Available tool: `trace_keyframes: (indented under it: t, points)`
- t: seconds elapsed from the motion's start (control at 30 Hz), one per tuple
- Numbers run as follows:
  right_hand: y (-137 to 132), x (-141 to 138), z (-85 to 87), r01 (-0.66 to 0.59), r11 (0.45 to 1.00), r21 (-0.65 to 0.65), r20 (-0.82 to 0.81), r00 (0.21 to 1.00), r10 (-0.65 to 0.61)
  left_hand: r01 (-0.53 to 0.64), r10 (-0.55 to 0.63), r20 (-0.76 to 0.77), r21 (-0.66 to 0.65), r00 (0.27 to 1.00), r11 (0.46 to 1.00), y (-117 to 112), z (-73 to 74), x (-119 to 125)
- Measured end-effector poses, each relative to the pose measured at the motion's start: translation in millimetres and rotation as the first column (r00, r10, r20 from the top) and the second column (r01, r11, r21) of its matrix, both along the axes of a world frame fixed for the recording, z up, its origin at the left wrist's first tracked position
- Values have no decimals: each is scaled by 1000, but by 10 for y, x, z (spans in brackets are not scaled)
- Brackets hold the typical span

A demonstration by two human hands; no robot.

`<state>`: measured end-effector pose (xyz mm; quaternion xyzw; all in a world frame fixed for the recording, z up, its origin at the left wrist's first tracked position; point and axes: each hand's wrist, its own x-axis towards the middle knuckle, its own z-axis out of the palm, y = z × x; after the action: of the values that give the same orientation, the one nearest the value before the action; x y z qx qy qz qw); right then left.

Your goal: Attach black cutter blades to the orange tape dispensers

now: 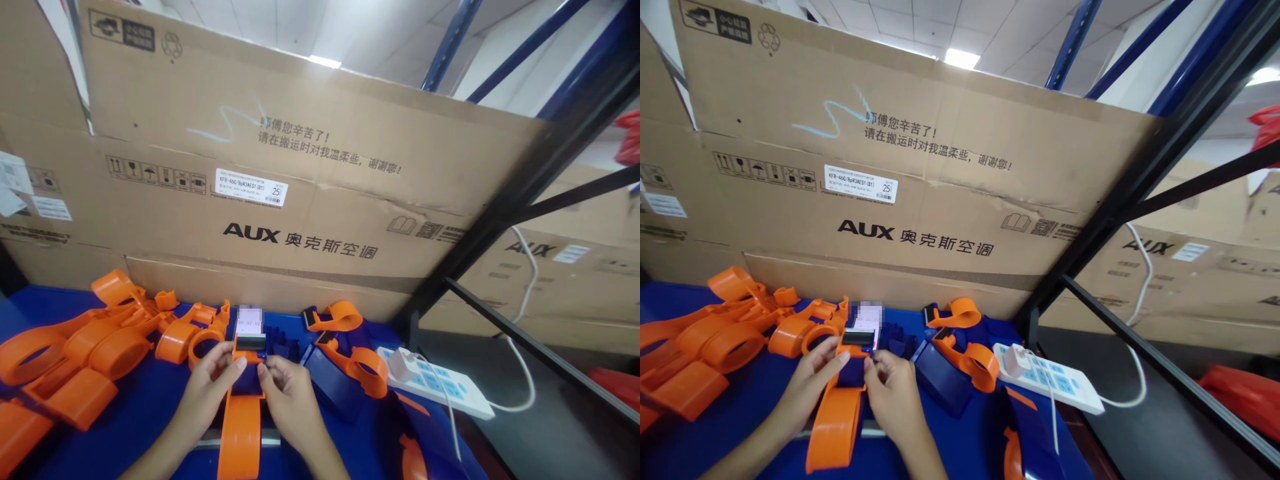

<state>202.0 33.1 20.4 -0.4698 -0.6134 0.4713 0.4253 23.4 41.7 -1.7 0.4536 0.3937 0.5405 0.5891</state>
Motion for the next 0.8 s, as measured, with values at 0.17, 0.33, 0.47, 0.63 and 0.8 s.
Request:
trace_keyframes:
  t: [0.17,0.33,0.47,0.63,0.8]
  points:
    - [-60,-1,30,-39,996,82,176,984,25,26,-26,-53,-5,998,1000,-34,42,2]
    - [-103,-16,91,-114,991,63,220,971,97,26,-28,-42,-54,999,998,-8,55,-19]
    - [-88,4,125,-146,989,39,221,966,134,32,-32,5,-96,999,995,6,40,-42]
    - [-99,13,145,-171,985,31,217,963,161,24,-23,8,-102,1000,994,4,8,-62]
    - [-123,4,136,-163,985,53,226,963,147,31,-33,-21,-72,999,997,5,23,-67]
